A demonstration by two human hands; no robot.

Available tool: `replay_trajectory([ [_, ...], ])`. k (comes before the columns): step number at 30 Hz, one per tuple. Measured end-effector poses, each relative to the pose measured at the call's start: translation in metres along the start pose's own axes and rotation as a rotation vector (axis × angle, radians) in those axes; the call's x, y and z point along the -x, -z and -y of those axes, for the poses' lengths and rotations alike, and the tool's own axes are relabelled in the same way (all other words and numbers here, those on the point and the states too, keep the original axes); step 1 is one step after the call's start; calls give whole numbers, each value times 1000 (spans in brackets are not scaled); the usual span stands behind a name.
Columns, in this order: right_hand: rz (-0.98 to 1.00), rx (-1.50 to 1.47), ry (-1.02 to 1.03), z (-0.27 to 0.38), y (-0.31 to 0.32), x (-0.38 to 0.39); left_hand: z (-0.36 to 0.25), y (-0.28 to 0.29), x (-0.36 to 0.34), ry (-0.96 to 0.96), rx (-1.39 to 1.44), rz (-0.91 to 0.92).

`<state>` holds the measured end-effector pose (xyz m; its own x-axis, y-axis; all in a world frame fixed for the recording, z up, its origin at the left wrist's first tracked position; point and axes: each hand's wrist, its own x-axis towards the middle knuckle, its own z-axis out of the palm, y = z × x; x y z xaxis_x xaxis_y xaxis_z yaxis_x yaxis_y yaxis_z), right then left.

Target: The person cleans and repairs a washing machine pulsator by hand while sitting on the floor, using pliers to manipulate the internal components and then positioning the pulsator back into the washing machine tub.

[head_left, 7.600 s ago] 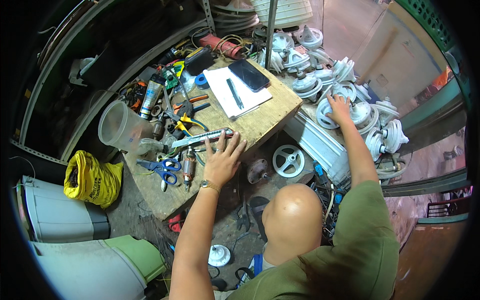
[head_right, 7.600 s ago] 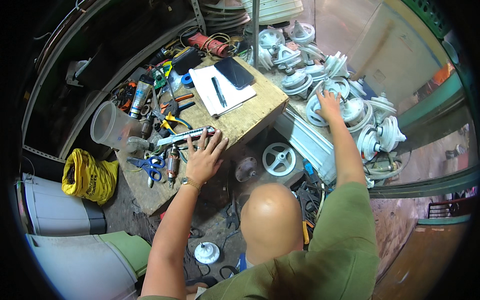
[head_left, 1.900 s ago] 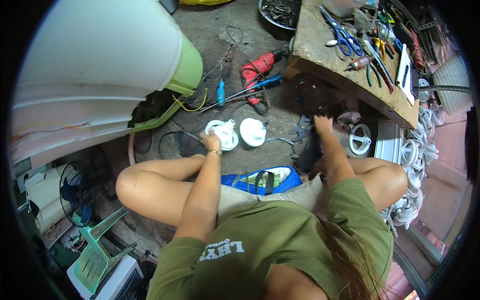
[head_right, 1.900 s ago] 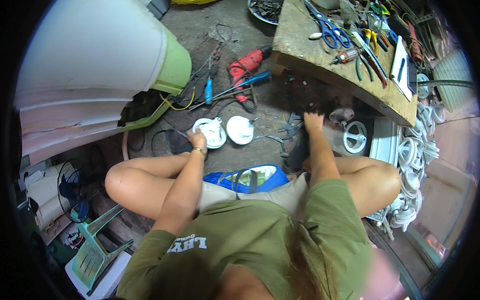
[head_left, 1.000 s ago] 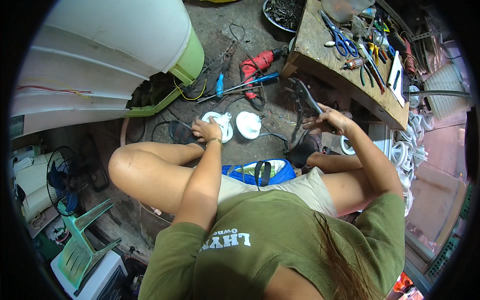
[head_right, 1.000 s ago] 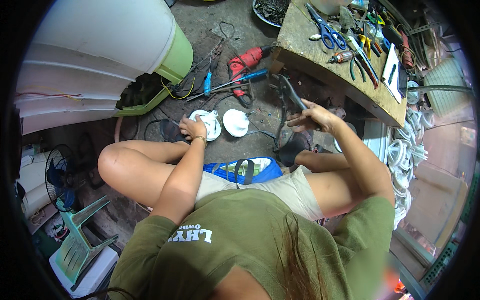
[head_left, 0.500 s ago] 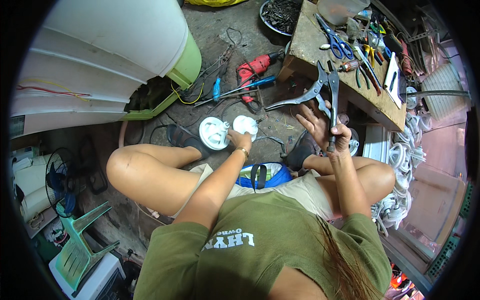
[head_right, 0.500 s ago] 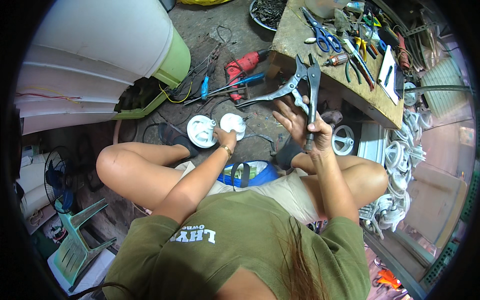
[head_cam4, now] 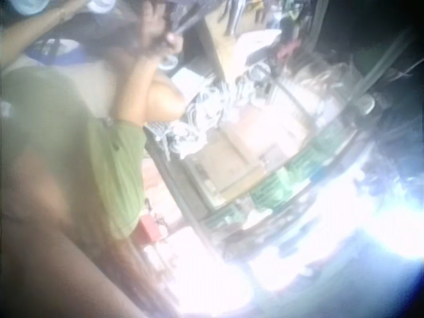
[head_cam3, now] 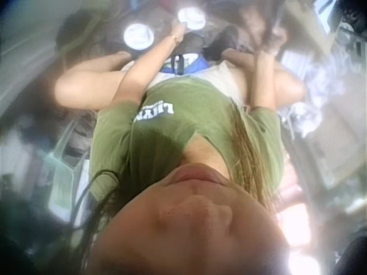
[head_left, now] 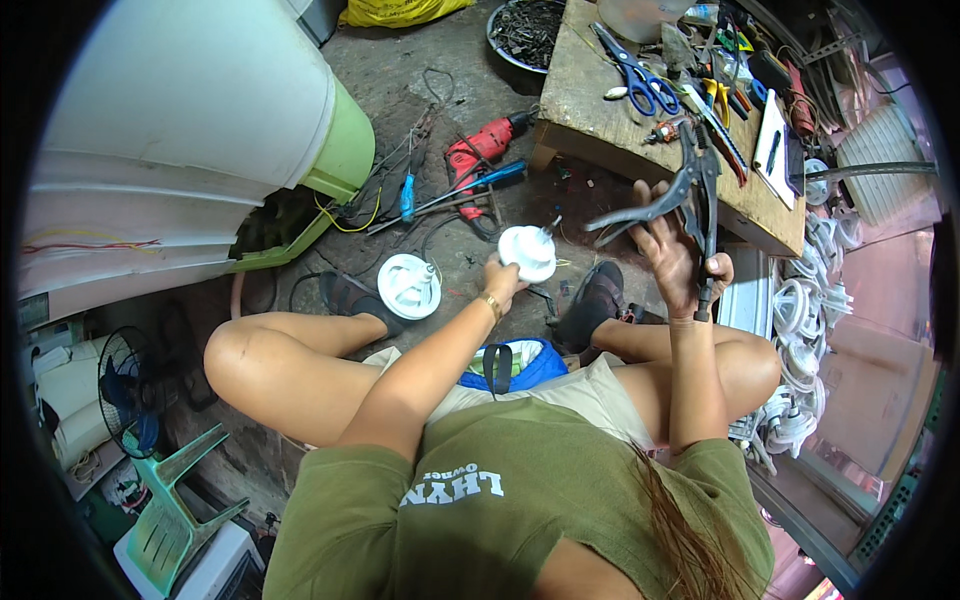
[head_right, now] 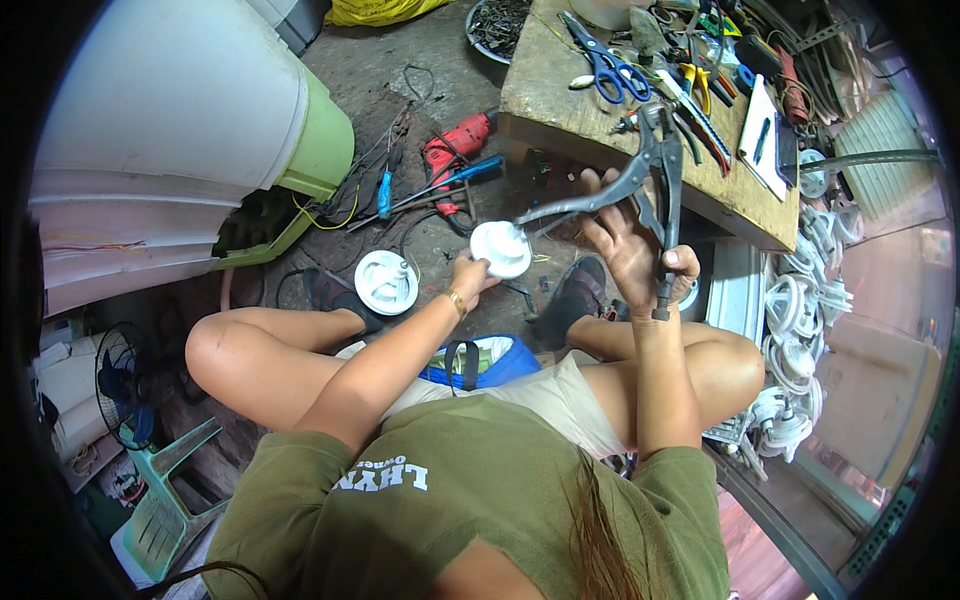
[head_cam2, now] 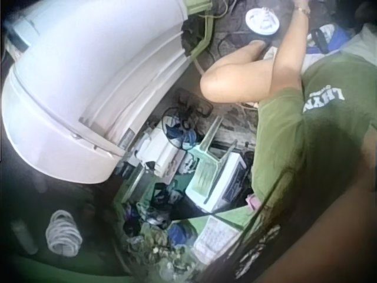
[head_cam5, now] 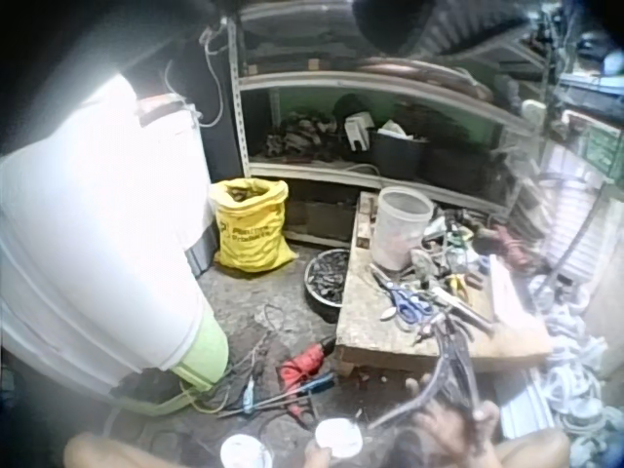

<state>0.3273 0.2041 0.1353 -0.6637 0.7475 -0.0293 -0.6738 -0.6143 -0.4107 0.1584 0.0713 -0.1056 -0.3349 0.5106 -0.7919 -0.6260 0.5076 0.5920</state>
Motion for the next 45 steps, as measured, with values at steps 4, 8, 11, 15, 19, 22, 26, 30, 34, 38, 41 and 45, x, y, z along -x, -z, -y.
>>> replay_trajectory([
  [4, -39, 60, -74, -2, 16, 10, -9, -52, -38, -4, 92, -27],
  [8, -88, 146, -195, -11, 13, 15, -9, -83, -85, -66, 58, -92],
  [11, -111, 122, -281, -27, 15, 11, 7, -73, -137, -163, -17, -253],
  [15, -122, 134, -296, -35, 26, 10, -7, -78, -121, -130, -248, -225],
  [19, -85, 383, -441, -57, 36, 0, 12, -28, -92, -445, -286, -107],
  [22, -203, 1138, -441, -78, 53, 6, -28, 22, 9, -554, -568, -63],
  [26, 183, 1725, -448, -147, 84, 6, -36, 134, 36, -818, -604, -821],
  [30, 247, 1947, -561, -223, 111, 20, -40, 182, 12, -275, -754, -840],
  [34, 202, 2045, -625, -271, 109, 33, -1, 213, -16, -344, -699, -745],
  [38, 171, 2040, -692, -274, 107, 42, -8, 192, -6, -224, -624, -805],
  [41, 161, 2062, -722, -280, 100, 41, -13, 185, 1, -155, -588, -867],
  [45, 73, 2064, -725, -292, 97, 41, -13, 172, 11, -140, -506, -933],
])
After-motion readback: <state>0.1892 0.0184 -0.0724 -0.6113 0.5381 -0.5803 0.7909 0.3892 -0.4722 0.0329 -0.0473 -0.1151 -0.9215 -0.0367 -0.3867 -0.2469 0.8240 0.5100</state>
